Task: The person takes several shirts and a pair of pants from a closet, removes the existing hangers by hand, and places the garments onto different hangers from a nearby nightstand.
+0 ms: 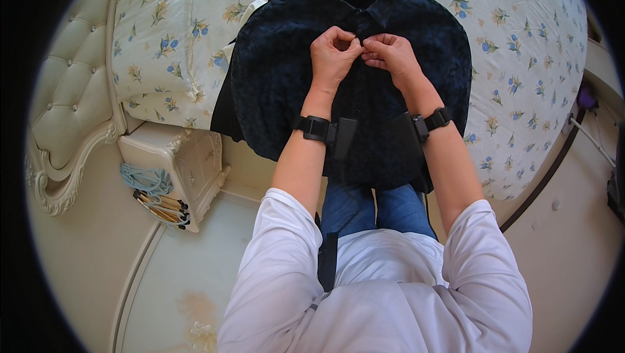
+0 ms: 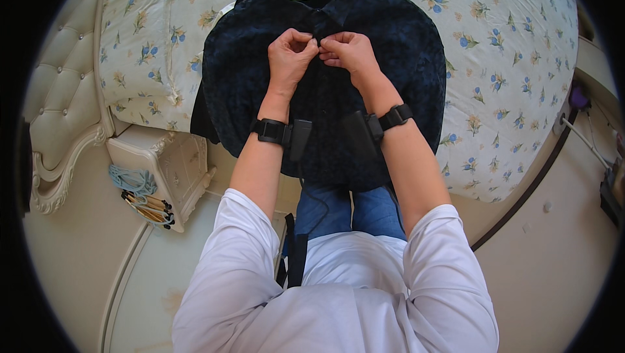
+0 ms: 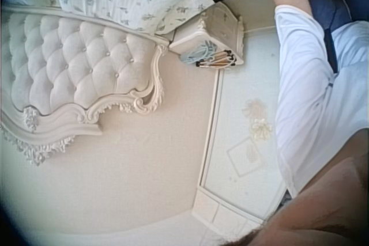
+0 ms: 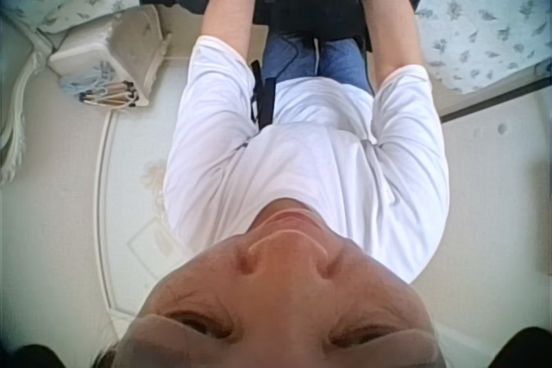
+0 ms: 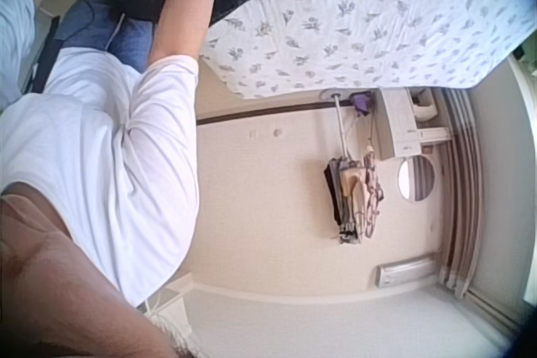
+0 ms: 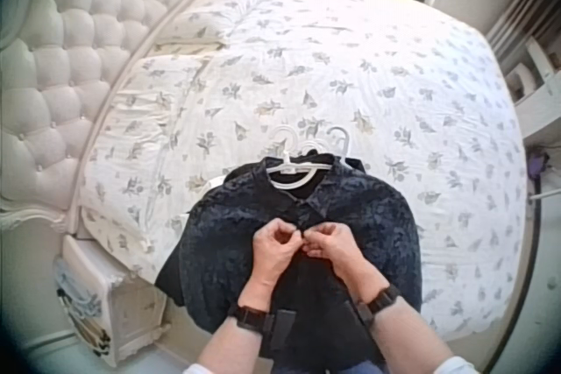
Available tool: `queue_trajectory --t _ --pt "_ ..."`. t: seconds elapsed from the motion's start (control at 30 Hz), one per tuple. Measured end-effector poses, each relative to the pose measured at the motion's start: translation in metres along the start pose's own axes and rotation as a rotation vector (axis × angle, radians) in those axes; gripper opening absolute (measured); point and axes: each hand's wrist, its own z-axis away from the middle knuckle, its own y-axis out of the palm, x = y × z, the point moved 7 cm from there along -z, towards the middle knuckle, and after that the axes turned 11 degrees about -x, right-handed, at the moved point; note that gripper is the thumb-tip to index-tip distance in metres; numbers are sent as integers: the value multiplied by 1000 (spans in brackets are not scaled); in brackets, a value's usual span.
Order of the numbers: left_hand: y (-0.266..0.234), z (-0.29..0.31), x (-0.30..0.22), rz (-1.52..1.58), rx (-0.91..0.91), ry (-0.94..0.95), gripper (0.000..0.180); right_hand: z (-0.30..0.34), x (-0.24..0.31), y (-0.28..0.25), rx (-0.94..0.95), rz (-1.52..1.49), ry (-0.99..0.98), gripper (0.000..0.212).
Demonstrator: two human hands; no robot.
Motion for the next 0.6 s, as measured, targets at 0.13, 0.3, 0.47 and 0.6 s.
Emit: queue_trajectory --t 0.13,0.3,0.47,0.6 --pt "-5 12 -7 66 73 -110 7 4 22 -7 43 294 -54 19" --pt "-19 53 -18 78 137 -154 7 50 144 -20 -428 855 -1283 26" --pt "-43 94 -22 110 51 -189 8 35 97 -13 -72 1396 -1062 59" --pt "-40 114 -31 9 132 -114 9 15 80 -34 -107 1528 -836 44"
